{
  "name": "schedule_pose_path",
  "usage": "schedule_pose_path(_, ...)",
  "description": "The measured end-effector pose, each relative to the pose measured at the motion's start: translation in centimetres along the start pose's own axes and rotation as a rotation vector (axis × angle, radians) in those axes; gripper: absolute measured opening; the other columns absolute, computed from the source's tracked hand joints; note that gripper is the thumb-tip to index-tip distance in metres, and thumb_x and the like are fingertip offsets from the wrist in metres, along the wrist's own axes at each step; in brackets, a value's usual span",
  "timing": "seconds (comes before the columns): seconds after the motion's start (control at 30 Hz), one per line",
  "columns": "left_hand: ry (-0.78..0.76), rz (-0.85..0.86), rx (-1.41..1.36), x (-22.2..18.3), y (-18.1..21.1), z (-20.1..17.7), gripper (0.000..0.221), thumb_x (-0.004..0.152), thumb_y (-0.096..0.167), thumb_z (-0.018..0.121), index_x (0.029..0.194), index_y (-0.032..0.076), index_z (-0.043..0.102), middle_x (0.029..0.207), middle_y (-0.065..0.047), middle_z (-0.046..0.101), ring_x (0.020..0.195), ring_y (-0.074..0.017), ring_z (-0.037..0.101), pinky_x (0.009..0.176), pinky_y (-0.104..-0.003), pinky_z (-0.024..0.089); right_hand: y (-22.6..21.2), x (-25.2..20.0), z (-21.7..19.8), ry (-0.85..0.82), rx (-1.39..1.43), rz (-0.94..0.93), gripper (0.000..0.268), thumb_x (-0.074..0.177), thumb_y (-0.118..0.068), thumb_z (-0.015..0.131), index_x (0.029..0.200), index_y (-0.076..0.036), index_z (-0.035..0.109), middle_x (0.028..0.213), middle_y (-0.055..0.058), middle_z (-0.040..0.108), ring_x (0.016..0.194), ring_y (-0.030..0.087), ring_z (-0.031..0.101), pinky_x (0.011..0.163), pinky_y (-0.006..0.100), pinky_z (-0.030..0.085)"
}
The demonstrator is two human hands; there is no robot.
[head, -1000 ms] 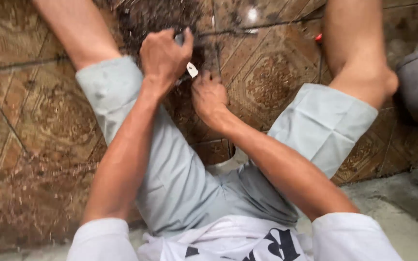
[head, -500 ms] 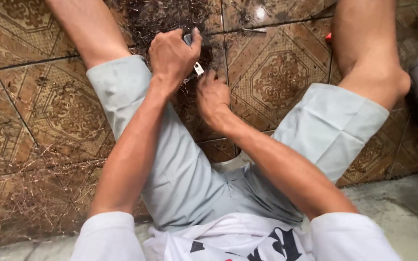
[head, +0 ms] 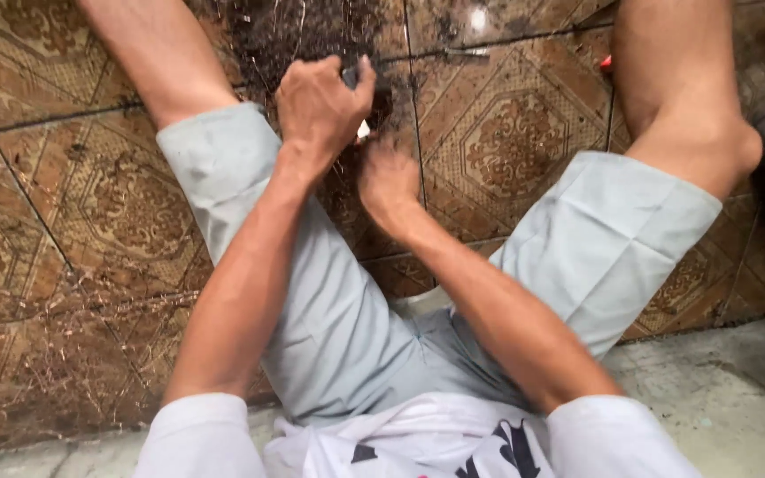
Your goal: Using scissors to pry and cut copper windings from a motor stator for recycling.
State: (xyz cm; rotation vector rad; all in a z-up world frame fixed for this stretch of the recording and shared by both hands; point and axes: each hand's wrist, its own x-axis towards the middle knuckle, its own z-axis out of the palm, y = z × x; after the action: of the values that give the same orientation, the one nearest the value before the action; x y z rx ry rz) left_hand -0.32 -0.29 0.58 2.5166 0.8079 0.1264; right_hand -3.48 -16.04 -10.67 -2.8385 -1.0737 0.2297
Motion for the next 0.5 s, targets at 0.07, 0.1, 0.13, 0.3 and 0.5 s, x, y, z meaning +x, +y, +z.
schedule_pose_path(0.07,0.076,-0.012,0.017,1.0,0.6,0.0,0.061,0.100,0.050,0.051,0.062,0.004,0.061,0.060,-0.020,0.065,0.056,-0.0338,0.064,0.045,-0.051,0.045,-1.2,3.0,-5.8,-0.444,-0.148,0.065,0.040,0.097,-0.007,0.053,0.136,-0.007,0.058,0.135,0.018,0.057,0.134,0.042,0.048,0.061,0.042,0.064)
schedule_pose_path(0.1,0.079,-0.002,0.009,1.0,0.3,0.3,0.061,0.100,0.050,0.051,0.062,0.004,0.061,0.060,-0.020,0.065,0.056,-0.0338,0.064,0.045,-0.051,0.045,-0.9,2.7,-6.4,-0.437,-0.154,0.074,0.040,0.097,-0.007,0.053,0.136,-0.007,0.058,0.135,0.018,0.057,0.134,0.042,0.048,0.061,0.042,0.064)
schedule_pose_path(0.13,0.066,-0.021,-0.010,0.8,-0.3,0.4,0.058,0.103,0.050,0.051,0.060,0.011,0.050,0.053,-0.008,0.053,0.048,-0.0229,0.051,0.042,-0.042,0.040,-0.8,2.4,-6.9,-0.450,-0.279,-0.029,0.044,0.093,-0.003,0.060,0.137,-0.004,0.056,0.134,0.019,0.053,0.132,0.043,0.048,0.065,0.045,0.066)
schedule_pose_path(0.3,0.115,-0.061,0.026,0.3,-0.9,-0.3,0.059,0.096,0.050,0.054,0.065,0.002,0.069,0.067,-0.029,0.070,0.061,-0.0491,0.067,0.057,-0.059,0.049,0.1,2.1,-6.5,-0.281,-0.296,-0.193,0.033,0.095,-0.003,0.051,0.125,-0.005,0.066,0.125,0.020,0.053,0.111,0.045,0.053,0.060,0.049,0.059)
schedule_pose_path(0.5,0.097,0.214,0.058,0.3,-0.8,0.4,0.056,0.108,0.048,0.050,0.063,0.014,0.052,0.051,-0.005,0.051,0.048,-0.0190,0.048,0.046,-0.040,0.042,0.3,3.6,-11.7,-0.578,1.739,0.897,0.025,0.094,-0.020,0.060,0.069,-0.015,0.058,0.058,0.000,0.055,0.048,0.012,0.049,0.042,0.031,0.026)
